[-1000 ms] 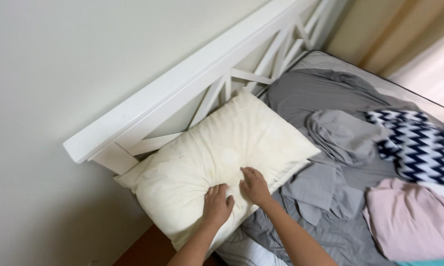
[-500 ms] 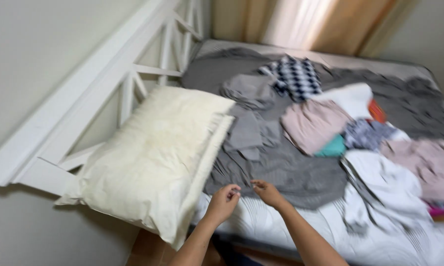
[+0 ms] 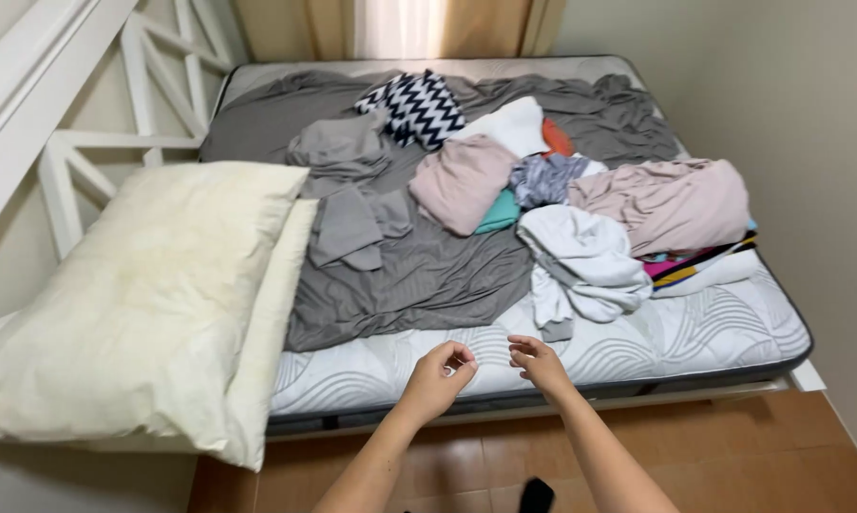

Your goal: The person removes a gray pillowcase from a pillow on the bed and places the bare pillow on top of a pile of clothes. They repeat this action with a second pillow, removing its gray case and placing the bare pillow on the bed. Finally, they pick up a folded pink cloth from the pile and place it on a nearby chair.

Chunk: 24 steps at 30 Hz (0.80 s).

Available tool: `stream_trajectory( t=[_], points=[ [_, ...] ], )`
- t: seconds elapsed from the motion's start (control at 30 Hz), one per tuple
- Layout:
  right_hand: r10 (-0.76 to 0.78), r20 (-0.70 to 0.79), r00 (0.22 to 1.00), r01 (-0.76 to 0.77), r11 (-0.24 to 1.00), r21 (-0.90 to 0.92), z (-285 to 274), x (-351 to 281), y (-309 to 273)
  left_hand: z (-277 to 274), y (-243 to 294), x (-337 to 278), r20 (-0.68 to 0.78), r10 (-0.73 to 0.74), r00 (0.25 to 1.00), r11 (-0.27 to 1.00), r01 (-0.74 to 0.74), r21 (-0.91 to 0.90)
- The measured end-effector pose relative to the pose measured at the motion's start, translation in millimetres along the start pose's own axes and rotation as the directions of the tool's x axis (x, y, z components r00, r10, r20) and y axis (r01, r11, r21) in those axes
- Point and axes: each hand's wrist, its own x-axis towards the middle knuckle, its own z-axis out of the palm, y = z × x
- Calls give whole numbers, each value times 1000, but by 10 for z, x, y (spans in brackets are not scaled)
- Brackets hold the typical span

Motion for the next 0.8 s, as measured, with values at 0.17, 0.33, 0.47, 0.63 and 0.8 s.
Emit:
stream_trajectory(
  t=[0.17, 0.33, 0.47, 0.63, 0.8],
  points=[
    [-43, -66, 997, 50, 992, 113, -1087, 56, 234, 1009, -64, 489, 179, -21, 984, 997, 33, -66],
    [-81, -172, 982, 110, 979, 170, -2309, -51, 350, 2261, -109, 982, 225, -85, 971, 979, 123, -161],
    [-74, -222, 972, 118, 974, 194, -2975, 94, 411, 2912, 118, 1340, 183, -100, 978, 958, 144, -249],
    [-70, -168, 983, 116, 952, 282, -3271, 470, 402, 3228, -145, 1688, 116, -35, 993, 979, 57, -194],
    [-69, -173, 983, 113, 960, 258, -3288, 1104, 567, 3140, -521, 2035, 119, -173, 978, 938, 201, -282]
  ],
)
